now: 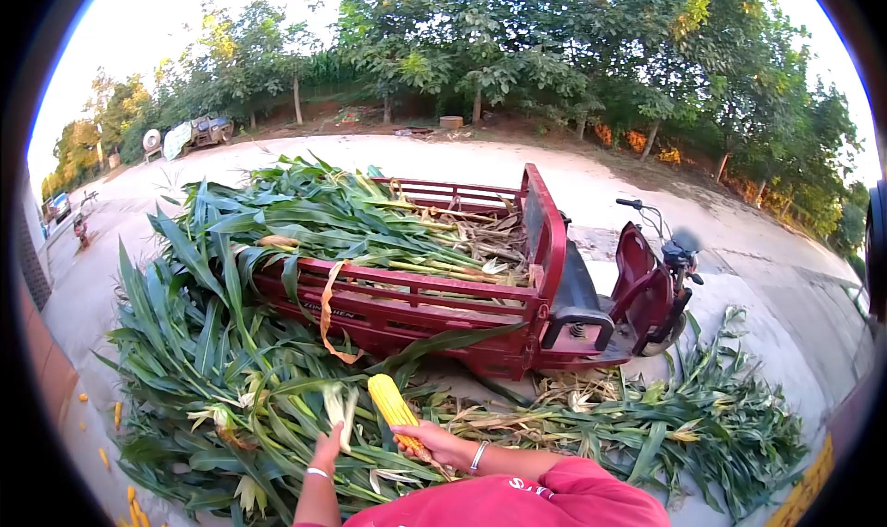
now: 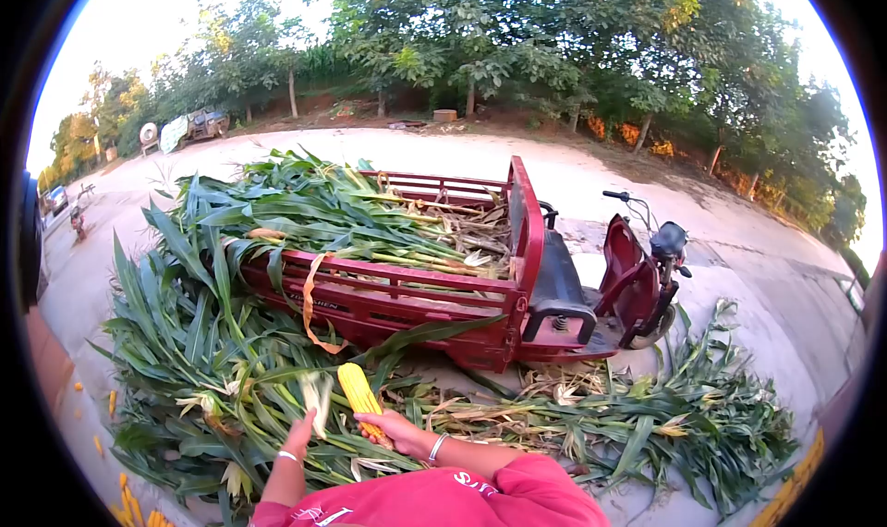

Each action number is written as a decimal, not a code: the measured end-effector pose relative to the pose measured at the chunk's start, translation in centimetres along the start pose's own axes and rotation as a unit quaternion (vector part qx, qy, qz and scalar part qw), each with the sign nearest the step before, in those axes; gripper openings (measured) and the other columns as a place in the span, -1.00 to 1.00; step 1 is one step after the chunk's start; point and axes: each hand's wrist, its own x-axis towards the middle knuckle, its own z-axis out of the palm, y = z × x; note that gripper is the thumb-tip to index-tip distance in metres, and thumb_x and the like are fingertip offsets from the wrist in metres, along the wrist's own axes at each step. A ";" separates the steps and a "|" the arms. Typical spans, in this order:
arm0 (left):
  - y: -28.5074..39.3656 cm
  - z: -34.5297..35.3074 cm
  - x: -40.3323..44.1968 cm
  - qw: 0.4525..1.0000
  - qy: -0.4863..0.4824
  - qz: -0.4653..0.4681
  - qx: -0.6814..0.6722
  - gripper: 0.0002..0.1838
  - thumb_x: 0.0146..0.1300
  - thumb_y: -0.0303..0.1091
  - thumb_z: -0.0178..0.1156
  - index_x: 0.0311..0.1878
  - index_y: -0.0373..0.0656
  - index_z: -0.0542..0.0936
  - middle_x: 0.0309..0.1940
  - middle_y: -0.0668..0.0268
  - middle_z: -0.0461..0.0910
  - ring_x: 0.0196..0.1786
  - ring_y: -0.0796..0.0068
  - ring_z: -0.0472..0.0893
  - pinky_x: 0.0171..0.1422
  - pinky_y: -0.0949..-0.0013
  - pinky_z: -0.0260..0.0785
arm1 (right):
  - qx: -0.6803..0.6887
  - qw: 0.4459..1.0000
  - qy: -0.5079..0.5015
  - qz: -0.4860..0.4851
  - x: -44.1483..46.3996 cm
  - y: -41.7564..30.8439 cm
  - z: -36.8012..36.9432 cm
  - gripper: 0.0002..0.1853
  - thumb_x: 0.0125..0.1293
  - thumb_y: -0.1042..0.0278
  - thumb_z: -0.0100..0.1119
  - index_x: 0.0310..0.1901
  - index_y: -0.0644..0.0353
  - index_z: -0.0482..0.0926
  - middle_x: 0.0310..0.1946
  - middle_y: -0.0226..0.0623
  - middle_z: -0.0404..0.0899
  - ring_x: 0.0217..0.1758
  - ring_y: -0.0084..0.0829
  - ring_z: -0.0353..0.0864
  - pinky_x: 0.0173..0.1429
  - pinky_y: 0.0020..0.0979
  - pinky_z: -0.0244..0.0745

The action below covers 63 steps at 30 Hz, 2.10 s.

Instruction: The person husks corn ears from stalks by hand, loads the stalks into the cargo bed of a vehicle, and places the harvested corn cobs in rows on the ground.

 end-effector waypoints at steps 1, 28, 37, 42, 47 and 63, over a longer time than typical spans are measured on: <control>5.0 1.5 -3.8 0.992 -0.031 -0.067 -0.106 -0.13 0.22 0.26 0.12 0.39 -0.18 0.17 0.15 0.01 0.44 0.14 0.23 0.48 0.23 0.05 0.24 | 0.001 1.000 0.003 -0.005 0.4 0.5 -0.8 -0.70 0.30 0.20 0.24 -0.10 0.20 0.43 -0.45 -0.44 0.50 -0.48 -0.65 0.48 -0.56 -0.67 0.38; -4.0 -19.3 -24.2 0.946 0.269 -0.115 -0.141 -0.71 0.33 -0.23 0.06 -0.12 -0.33 0.48 -0.27 0.11 0.56 -0.28 0.24 0.61 -0.23 0.14 0.56 | -0.472 0.871 -0.028 0.137 5.9 8.1 -20.0 -0.70 0.33 0.19 0.13 -0.12 0.28 0.59 -0.44 -0.40 0.55 -0.48 -0.58 0.48 -0.38 -0.47 0.51; -21.0 -22.2 -52.8 0.794 0.513 -0.210 -0.248 -0.81 0.31 -0.27 0.06 -0.24 -0.21 0.51 -0.41 0.24 0.54 -0.37 0.35 0.60 -0.35 0.25 0.49 | -0.643 0.764 0.033 -0.031 10.2 2.7 -17.0 -0.68 0.17 0.21 0.12 -0.14 0.25 0.60 -0.41 -0.08 0.64 -0.37 -0.17 0.64 -0.18 -0.23 0.54; -21.5 -8.4 -34.3 0.786 0.265 -0.347 -0.438 -0.91 0.22 -0.42 0.11 -0.41 -0.08 0.47 -0.55 0.39 0.53 -0.61 0.53 0.50 -0.60 0.52 0.34 | -0.685 0.680 0.180 -0.188 14.6 -6.7 -17.4 -0.58 0.07 0.27 0.29 -0.03 0.26 0.55 -0.24 -0.03 0.61 -0.15 -0.09 0.61 -0.01 -0.19 0.51; -10.0 -3.4 -20.1 0.824 0.145 -0.343 -0.426 -0.83 0.33 -0.31 0.08 -0.10 -0.13 0.54 -0.39 0.35 0.60 -0.44 0.57 0.54 -0.39 0.54 0.41 | -0.717 0.562 0.284 -0.298 18.9 -16.6 -19.9 -0.40 0.02 0.26 0.38 0.12 0.23 0.43 0.00 -0.02 0.49 0.09 -0.04 0.48 0.18 -0.16 0.42; 23.0 3.4 17.9 0.991 -0.086 0.091 -0.057 -0.77 0.33 -0.38 0.14 -0.01 -0.28 0.53 -0.18 0.32 0.61 -0.12 0.59 0.56 0.02 0.50 0.39 | -0.862 0.395 0.305 -0.087 31.6 -30.6 -36.0 -0.47 -0.05 0.19 0.42 -0.09 0.19 0.38 -0.19 -0.14 0.59 -0.09 -0.14 0.62 0.02 -0.19 0.51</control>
